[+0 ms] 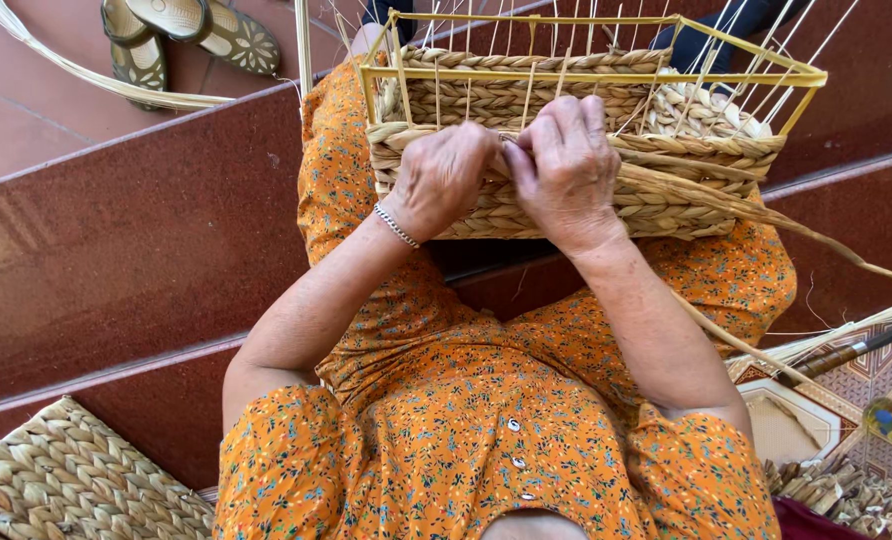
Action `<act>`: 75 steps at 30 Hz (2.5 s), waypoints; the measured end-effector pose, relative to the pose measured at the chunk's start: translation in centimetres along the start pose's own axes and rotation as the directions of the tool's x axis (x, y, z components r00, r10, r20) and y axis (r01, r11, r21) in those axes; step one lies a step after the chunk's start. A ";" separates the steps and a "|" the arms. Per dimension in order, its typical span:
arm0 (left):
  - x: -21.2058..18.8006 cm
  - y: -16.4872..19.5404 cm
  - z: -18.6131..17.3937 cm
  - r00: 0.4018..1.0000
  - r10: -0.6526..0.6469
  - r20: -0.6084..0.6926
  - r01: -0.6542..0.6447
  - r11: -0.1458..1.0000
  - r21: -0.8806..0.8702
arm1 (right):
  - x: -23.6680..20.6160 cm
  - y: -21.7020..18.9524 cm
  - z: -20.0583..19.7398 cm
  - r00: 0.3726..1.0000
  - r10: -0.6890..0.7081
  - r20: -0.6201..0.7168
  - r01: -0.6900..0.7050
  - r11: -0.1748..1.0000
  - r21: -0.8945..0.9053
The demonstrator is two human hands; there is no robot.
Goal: The person weaves a rectangular basket by hand, interlacing long dried palm strips through a vertical frame. They periodically use scissors to trim excess material and a wooden mallet to tighten the weave.
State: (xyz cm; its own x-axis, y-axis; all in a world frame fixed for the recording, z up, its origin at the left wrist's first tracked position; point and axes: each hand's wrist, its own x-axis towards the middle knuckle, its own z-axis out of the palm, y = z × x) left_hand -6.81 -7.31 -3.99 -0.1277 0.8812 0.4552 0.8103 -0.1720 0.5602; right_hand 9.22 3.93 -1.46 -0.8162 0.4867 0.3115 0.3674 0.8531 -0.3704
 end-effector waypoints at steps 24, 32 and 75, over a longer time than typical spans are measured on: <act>4.1 0.4 -2.0 0.868 -0.074 0.491 0.196 0.960 -0.202 | 2.6 1.9 -9.8 0.980 -0.194 -0.043 0.191 0.980 -0.053; 4.0 2.5 -0.3 0.994 -0.101 0.049 0.107 0.981 -0.163 | 0.8 5.7 -8.1 0.955 0.163 0.247 -0.179 0.983 0.043; 4.2 1.9 1.2 0.970 -0.160 0.182 0.213 0.921 -0.326 | 2.5 0.6 -10.3 0.928 -0.356 -0.107 0.276 0.852 -0.445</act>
State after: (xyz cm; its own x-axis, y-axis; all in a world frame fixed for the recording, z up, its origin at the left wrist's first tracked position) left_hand -5.17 -3.40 -1.82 -0.1491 0.9626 0.2262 0.5325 -0.1146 0.8386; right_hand 11.94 7.57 8.08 -0.8407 0.1677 0.5149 0.2861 0.9448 0.1594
